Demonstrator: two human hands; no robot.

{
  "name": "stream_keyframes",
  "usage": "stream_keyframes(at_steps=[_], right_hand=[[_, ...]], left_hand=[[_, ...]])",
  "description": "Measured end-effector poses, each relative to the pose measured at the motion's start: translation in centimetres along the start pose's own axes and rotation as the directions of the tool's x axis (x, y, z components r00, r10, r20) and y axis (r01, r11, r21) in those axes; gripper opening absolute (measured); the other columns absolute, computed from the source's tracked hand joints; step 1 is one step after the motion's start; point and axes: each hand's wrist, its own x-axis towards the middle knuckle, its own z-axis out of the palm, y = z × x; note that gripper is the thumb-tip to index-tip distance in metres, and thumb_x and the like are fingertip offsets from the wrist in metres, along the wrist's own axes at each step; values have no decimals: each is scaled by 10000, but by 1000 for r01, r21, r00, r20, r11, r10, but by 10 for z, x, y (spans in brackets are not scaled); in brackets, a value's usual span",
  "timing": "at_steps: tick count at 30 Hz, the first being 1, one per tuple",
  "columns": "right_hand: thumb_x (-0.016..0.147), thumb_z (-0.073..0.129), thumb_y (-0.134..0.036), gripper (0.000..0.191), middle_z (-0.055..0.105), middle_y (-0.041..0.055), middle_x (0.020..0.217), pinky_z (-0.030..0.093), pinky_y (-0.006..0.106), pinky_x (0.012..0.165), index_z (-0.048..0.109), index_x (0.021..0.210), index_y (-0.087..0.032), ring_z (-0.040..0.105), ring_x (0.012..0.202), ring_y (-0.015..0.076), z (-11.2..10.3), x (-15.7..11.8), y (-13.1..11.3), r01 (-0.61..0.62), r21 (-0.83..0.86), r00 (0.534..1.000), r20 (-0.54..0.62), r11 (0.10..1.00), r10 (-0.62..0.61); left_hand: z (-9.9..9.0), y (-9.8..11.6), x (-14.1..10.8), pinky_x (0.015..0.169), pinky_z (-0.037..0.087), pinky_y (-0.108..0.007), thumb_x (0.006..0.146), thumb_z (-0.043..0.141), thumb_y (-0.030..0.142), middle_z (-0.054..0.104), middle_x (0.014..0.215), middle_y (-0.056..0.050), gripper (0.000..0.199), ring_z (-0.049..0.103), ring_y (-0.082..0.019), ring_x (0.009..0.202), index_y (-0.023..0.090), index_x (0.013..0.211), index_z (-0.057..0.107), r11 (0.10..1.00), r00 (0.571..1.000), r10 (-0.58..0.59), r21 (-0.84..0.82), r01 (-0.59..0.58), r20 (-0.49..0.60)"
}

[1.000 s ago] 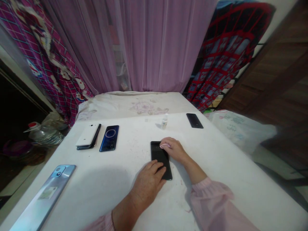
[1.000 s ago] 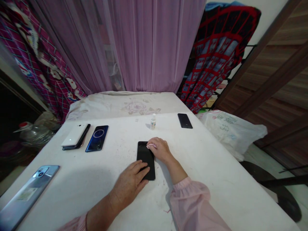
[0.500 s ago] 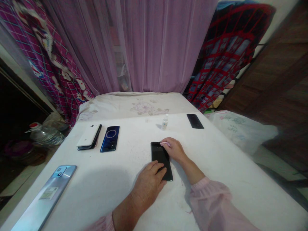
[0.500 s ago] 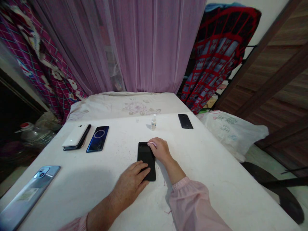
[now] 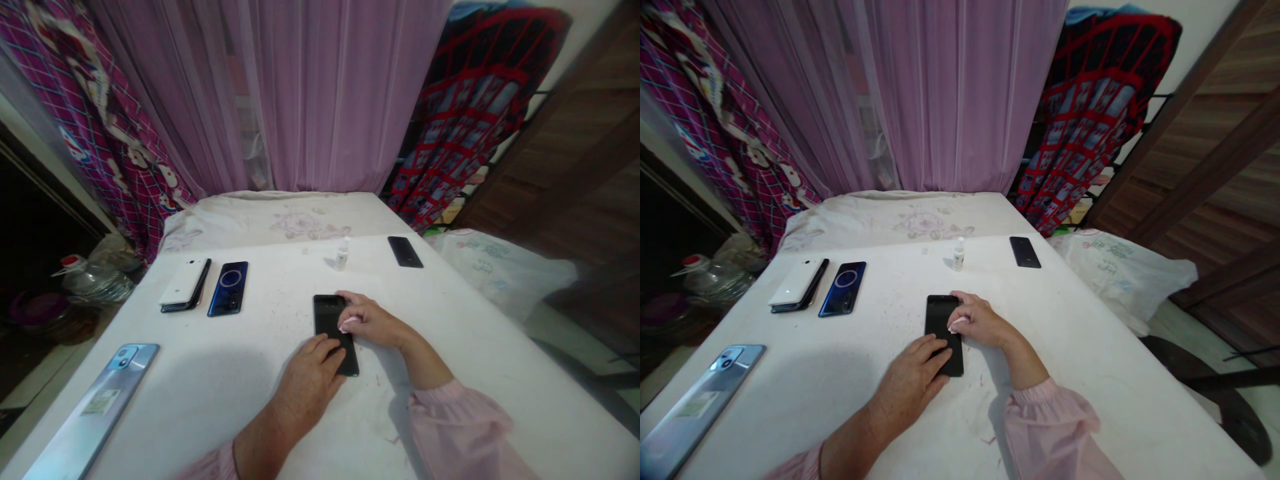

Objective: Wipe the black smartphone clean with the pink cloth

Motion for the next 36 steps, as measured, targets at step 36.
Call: stream_keyframes(at_steps=[36], right_hand=[[766, 592, -226, 138, 684, 55, 1066, 410, 382, 976, 729, 770, -237, 585, 1093, 226, 19, 19, 10, 29, 16, 961, -275, 999, -23]], left_hand=[[-2, 1, 2, 1016, 465, -434, 833, 703, 224, 625, 1243, -82, 388, 520, -278, 1208, 174, 1207, 613, 1000, 1000, -12, -5, 12, 17]])
